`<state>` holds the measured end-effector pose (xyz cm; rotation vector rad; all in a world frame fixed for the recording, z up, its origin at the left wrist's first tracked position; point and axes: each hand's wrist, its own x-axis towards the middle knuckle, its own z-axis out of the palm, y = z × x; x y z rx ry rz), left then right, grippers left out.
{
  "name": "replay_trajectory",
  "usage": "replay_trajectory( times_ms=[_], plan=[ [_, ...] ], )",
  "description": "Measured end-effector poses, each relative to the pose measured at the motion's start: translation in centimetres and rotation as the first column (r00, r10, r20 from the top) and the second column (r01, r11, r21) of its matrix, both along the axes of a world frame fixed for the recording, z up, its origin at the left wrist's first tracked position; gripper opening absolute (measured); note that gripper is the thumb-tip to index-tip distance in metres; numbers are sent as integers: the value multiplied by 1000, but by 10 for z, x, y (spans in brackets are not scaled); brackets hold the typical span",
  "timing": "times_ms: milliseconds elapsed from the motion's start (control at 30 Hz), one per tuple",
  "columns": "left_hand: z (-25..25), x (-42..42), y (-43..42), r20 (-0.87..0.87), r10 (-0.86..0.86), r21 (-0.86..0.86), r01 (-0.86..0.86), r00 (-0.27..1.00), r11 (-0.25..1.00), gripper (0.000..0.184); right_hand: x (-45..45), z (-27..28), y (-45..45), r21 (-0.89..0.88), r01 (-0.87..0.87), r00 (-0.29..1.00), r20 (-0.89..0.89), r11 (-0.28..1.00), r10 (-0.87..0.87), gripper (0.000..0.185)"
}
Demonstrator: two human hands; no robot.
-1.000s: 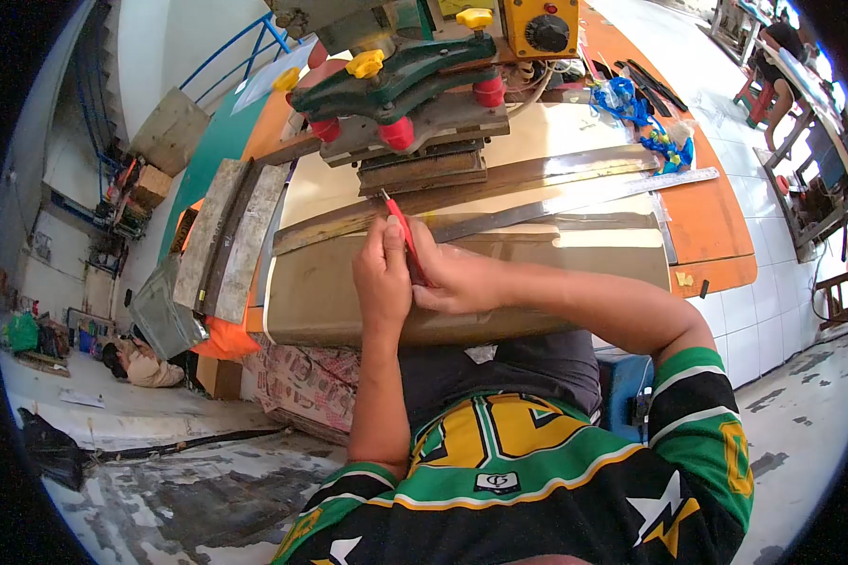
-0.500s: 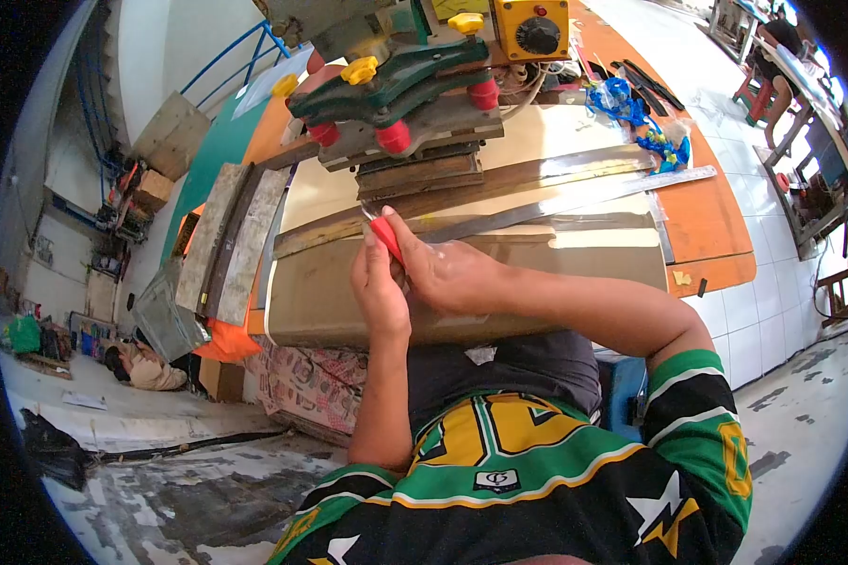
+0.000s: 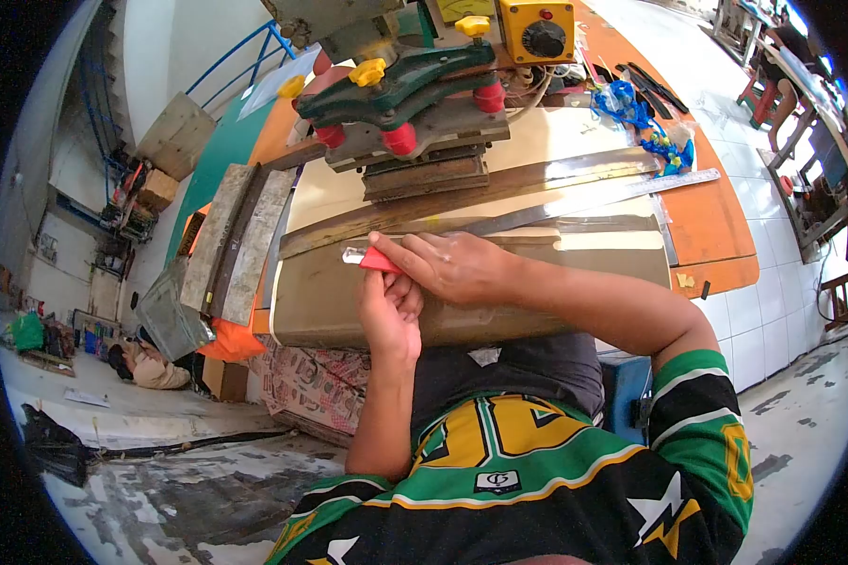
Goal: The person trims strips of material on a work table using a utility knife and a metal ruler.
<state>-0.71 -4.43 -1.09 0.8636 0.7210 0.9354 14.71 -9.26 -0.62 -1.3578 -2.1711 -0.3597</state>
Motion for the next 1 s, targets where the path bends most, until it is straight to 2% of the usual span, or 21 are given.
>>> replay_trajectory(
  times_ms=[67, 133, 167, 200, 233, 267, 333, 367, 400, 433, 467, 500, 567, 633, 700, 767, 833, 900, 933, 1000],
  plan=[
    [-6, -5, 3, 57, 0, -22, 2, 998, 1000, 32, 3, 8, 0, -38, -3, 999, 38, 999, 4, 76],
    [-11, -13, 7, 88, 49, 15, -50, 995, 999, 32, 5, 12, 0, -144, -63, 995, -80, 988, 52, 71],
    [-13, -14, 10, 122, 97, 50, -103, 988, 993, 33, 7, 11, -1, -147, -57, 996, -80, 988, 46, 71],
    [-5, -11, 10, 47, 233, 90, -236, 971, 967, 29, 9, 10, 0, -247, -102, 967, -253, 964, 37, 66],
    [-3, -13, 12, 48, 229, 89, -233, 972, 968, 29, 11, 9, 0, -333, -161, 910, -415, 929, 9, 61],
    [-2, -16, 15, 37, 250, 131, -253, 967, 959, 29, 13, 2, 6, -333, -153, 912, -411, 930, 2, 61],
    [0, -14, 15, 30, 299, 165, -300, 954, 940, 28, 16, -10, 19, -98, -358, 743, -632, 929, 219, 55],
    [-4, -17, 16, 38, 275, 160, -278, 961, 947, 28, 20, -8, 17, -104, -334, 754, -626, 937, 199, 55],
    [-5, -20, 16, 60, 248, 177, -254, 967, 951, 27, 19, 7, 9, -323, -455, 612, -790, 830, 28, 53],
    [-8, -20, 15, 82, 223, 193, -235, 971, 953, 26, 19, 14, 4, -465, -599, 459, -866, 652, -195, 52],
    [-10, -17, 13, 77, 255, 235, -266, 964, 935, 28, 20, 9, 6, -483, -643, 399, -874, 594, -279, 51],
    [-8, -12, 9, 82, 242, 229, -255, 967, 939, 28, 22, 12, 4, -490, -632, 401, -870, 601, -288, 51],
    [-3, -2, 0, 14, 374, 186, -370, 927, 910, 30, 25, 18, 3, -507, -758, 329, -841, 410, -431, 50],
    [-2, -2, -5, 3, 387, 119, -384, 922, 916, 30, 22, 5, 10, -510, -745, 332, -843, 430, -423, 52],
    [-11, -13, -1, 92, 54, 120, -65, 994, 991, 31, 19, -9, 17, -509, -736, 334, -847, 446, -414, 54],
    [-15, -12, 0, 62, 86, 140, -94, 994, 986, 32, 17, -18, 22, -489, -756, 257, -833, 435, -490, 60],
    [-10, -7, -1, 35, 119, 165, -123, 992, 979, 32, 17, -7, 14, -515, -756, 278, -811, 403, -514, 60],
    [-3, -1, -5, -59, 304, 188, -289, 951, 939, 33, 16, 4, 9, -540, -755, 300, -789, 371, -537, 60],
    [-6, -2, -5, -58, 301, 188, -286, 952, 940, 33, 16, 8, 8, -528, -769, 283, -787, 361, -548, 58],
    [-18, -8, -3, -98, 296, 315, -252, 950, 915, 32, 16, 9, 6, -515, -781, 265, -785, 354, -560, 57]
  ],
)
